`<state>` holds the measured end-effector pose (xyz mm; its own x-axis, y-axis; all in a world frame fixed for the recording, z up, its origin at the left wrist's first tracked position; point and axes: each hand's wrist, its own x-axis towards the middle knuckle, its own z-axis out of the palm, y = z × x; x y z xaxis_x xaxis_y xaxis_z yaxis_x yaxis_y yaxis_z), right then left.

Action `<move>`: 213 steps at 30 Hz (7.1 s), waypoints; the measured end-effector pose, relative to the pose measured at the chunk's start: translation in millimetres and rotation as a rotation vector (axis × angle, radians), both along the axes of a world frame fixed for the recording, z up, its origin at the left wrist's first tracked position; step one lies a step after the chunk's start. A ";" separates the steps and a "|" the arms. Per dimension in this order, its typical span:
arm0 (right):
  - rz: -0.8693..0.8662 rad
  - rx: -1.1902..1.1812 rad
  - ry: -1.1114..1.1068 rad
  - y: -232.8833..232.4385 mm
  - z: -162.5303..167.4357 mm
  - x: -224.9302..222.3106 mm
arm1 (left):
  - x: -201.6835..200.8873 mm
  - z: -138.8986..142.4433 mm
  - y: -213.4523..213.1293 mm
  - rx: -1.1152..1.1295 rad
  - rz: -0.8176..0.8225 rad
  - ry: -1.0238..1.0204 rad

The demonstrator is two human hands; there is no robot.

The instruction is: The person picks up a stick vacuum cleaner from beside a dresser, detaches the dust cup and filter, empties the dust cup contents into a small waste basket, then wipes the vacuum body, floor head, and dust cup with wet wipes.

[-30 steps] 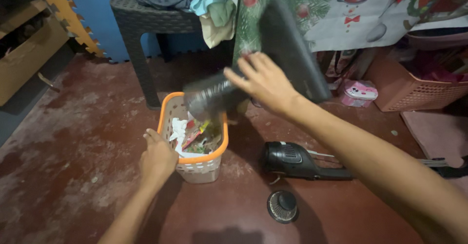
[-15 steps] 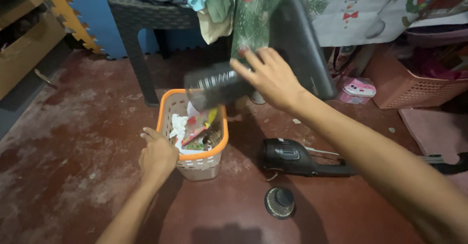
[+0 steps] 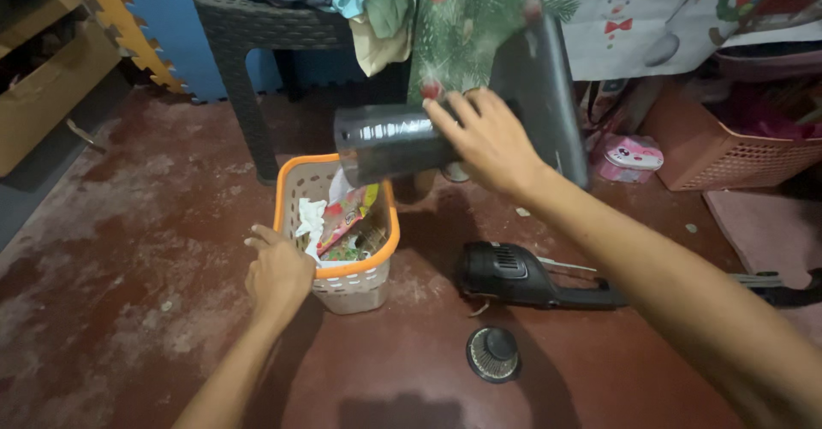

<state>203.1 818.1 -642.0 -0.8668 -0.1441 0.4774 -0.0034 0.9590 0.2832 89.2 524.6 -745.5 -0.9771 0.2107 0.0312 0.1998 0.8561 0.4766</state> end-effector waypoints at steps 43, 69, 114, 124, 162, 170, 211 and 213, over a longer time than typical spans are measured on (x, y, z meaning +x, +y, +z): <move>0.103 -0.820 0.190 34.9 -120.4 113.5 | 116.6 46.6 71.2 0.714 -0.923 0.383; 0.061 -1.125 0.091 41.6 -122.2 216.9 | 199.0 53.3 159.9 0.943 -1.041 0.151; -0.580 -1.649 0.319 -30.1 -277.7 264.1 | 180.5 -111.6 254.1 0.672 -0.984 -0.514; -0.555 -0.953 0.434 13.6 -232.4 267.2 | 182.1 -56.1 232.2 0.627 -1.089 0.230; -2.751 -0.218 0.765 -611.9 -146.8 757.5 | 877.8 -82.3 -151.8 0.324 -3.067 -1.052; -2.783 -0.745 0.544 -614.5 -132.9 792.9 | 859.7 -101.6 -143.3 0.299 -2.897 -1.048; 0.110 -0.888 -0.237 -157.8 -203.2 57.4 | 47.0 -155.0 -61.9 0.927 0.000 -1.167; 0.032 -0.975 -0.174 -162.3 -216.4 59.2 | 50.4 -161.4 -68.7 0.915 0.041 -1.151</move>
<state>262.3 655.8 -858.5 -0.9388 0.2192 0.2659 -0.0003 0.7711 -0.6367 139.5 455.9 -906.9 -0.5595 0.5188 -0.6464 -0.6731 0.1707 0.7196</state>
